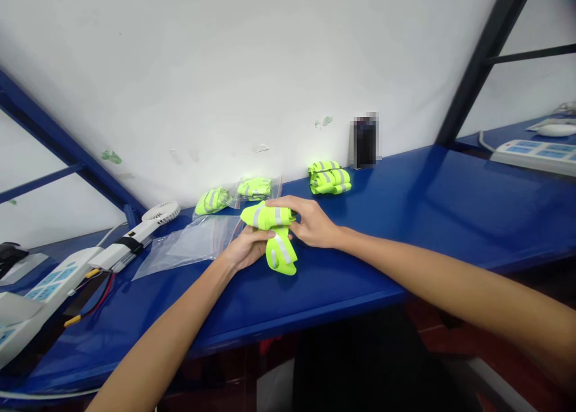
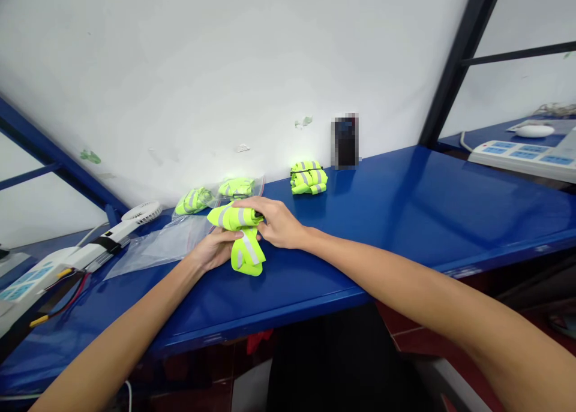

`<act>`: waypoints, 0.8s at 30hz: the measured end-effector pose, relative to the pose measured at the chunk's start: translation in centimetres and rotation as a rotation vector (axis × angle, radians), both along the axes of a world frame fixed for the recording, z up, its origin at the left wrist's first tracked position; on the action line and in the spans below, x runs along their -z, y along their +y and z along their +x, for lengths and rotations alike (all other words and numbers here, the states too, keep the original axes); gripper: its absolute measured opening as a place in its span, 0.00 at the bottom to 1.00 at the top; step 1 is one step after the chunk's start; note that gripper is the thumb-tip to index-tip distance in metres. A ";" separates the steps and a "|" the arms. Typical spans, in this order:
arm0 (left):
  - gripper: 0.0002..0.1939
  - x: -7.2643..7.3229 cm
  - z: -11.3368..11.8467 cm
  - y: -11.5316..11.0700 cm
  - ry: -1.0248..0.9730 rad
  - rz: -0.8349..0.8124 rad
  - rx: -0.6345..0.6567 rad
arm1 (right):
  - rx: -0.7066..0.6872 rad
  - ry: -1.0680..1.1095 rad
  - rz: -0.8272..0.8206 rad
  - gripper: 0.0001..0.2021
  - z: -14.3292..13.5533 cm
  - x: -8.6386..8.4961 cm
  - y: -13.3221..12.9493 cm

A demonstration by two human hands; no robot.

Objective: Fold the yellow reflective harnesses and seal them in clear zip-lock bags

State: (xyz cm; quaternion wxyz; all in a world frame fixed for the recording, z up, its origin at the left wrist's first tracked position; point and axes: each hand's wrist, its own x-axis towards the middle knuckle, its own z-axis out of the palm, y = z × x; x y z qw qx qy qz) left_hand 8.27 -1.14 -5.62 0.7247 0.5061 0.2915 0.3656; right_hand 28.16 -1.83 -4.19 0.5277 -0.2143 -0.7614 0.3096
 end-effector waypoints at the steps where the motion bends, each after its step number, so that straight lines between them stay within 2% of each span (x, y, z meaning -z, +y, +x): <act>1: 0.25 0.1 -0.2 0.1 -0.028 0.007 0.018 | -0.019 -0.031 0.030 0.29 0.1 0.2 0.2; 5: 0.31 0.3 -0.6 0.2 -0.109 -0.014 0.077 | -0.052 -0.117 0.102 0.30 0.6 0.6 0.4; 9: 0.27 0.1 -0.6 0.2 -0.092 -0.001 -0.011 | -0.125 -0.161 0.071 0.26 0.8 0.5 -0.2; 12: 0.27 -0.2 -0.5 0.1 -0.066 0.050 -0.042 | -0.115 -0.062 -0.134 0.26 0.5 0.6 -0.2; 15: 0.33 -0.5 -0.3 -0.1 -0.067 0.090 -0.056 | -0.072 0.092 -0.472 0.39 -0.1 0.8 0.2; 16: 0.36 -0.6 -0.3 -0.2 -0.071 0.095 -0.058 | -0.108 0.120 -0.590 0.41 -0.3 0.9 0.4; 18: 0.42 -0.9 -0.3 -0.3 -0.085 0.092 -0.070 | -0.214 0.172 -0.769 0.35 -0.6 0.9 0.6; 20: 0.48 -1.1 -0.2 -0.5 -0.089 0.082 -0.097 | -0.275 0.261 -0.830 0.30 -1.0 0.8 0.5; 24: 0.53 -1.4 0.1 -0.5 -0.101 0.114 -0.204 | -0.247 0.413 -0.759 0.30 -1.6 0.6 0.1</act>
